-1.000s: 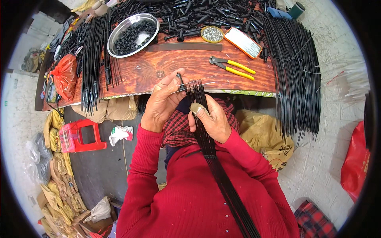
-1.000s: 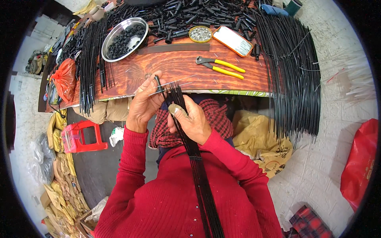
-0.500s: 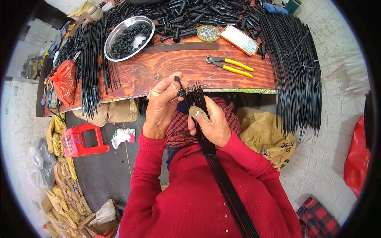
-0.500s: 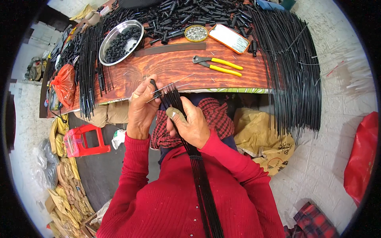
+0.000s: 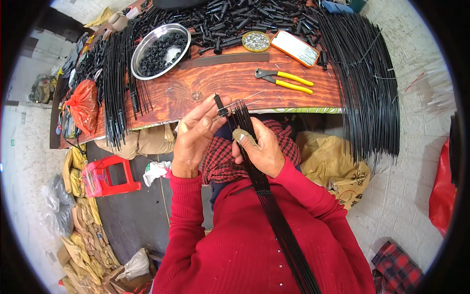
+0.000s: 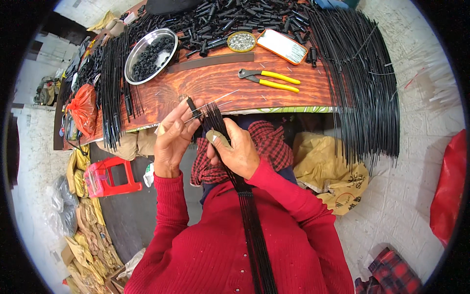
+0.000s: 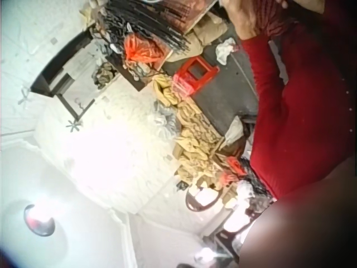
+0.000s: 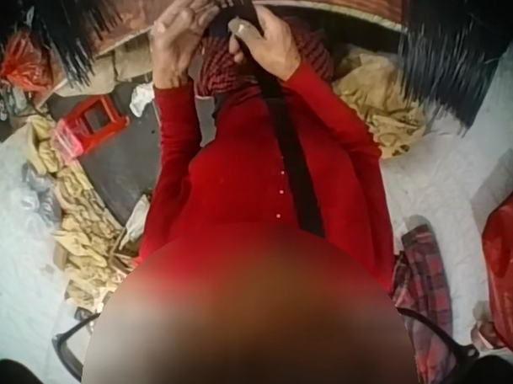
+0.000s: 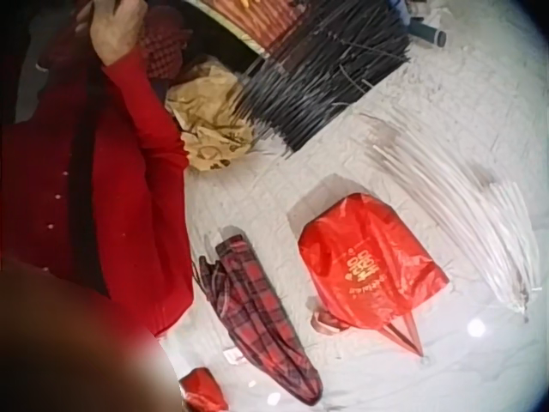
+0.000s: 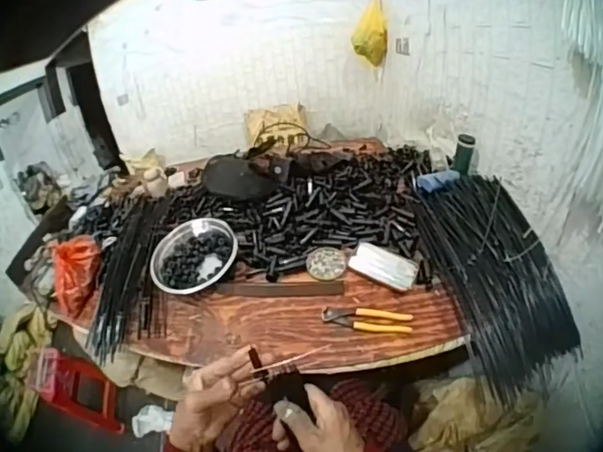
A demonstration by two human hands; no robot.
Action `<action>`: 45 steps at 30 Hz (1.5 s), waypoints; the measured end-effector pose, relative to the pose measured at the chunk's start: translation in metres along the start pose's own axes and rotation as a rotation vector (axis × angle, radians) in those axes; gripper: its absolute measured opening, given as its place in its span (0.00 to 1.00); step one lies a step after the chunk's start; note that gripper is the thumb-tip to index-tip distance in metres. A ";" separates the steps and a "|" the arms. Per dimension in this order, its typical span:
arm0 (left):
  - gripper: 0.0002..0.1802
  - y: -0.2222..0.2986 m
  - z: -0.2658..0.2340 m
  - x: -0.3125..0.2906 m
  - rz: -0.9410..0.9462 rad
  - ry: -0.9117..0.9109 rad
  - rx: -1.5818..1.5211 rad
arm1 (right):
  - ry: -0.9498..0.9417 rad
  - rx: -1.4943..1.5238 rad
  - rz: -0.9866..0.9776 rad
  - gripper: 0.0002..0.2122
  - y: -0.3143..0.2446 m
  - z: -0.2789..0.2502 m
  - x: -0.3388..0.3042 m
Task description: Assembling and organizing bunches of black electrical wires at a factory workbench.
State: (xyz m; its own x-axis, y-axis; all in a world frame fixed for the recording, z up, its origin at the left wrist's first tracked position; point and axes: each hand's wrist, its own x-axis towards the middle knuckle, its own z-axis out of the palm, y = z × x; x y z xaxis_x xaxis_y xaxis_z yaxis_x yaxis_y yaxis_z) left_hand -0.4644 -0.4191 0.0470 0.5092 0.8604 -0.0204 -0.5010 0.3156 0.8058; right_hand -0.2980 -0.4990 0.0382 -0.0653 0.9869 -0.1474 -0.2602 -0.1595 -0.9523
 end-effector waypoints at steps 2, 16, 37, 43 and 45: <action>0.32 -0.001 -0.002 0.001 -0.014 0.020 0.003 | -0.003 0.006 -0.010 0.12 0.000 0.000 0.000; 0.29 -0.008 0.005 0.006 0.010 0.003 -0.005 | 0.043 0.018 0.010 0.12 -0.004 -0.001 0.001; 0.23 -0.020 0.019 0.011 0.027 0.291 0.180 | 0.006 -0.120 -0.024 0.13 -0.005 -0.009 0.003; 0.22 -0.029 0.006 0.012 0.035 0.321 0.107 | -0.024 -0.199 -0.039 0.13 -0.009 -0.009 0.006; 0.23 -0.029 0.005 0.012 0.038 0.309 0.087 | -0.046 -0.178 -0.024 0.13 -0.015 -0.011 0.007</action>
State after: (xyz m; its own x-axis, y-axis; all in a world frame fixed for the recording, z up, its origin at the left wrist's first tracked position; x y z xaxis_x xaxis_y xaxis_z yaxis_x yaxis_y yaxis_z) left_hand -0.4396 -0.4199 0.0263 0.2480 0.9558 -0.1578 -0.4468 0.2574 0.8568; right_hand -0.2843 -0.4895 0.0485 -0.1058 0.9876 -0.1161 -0.0876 -0.1255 -0.9882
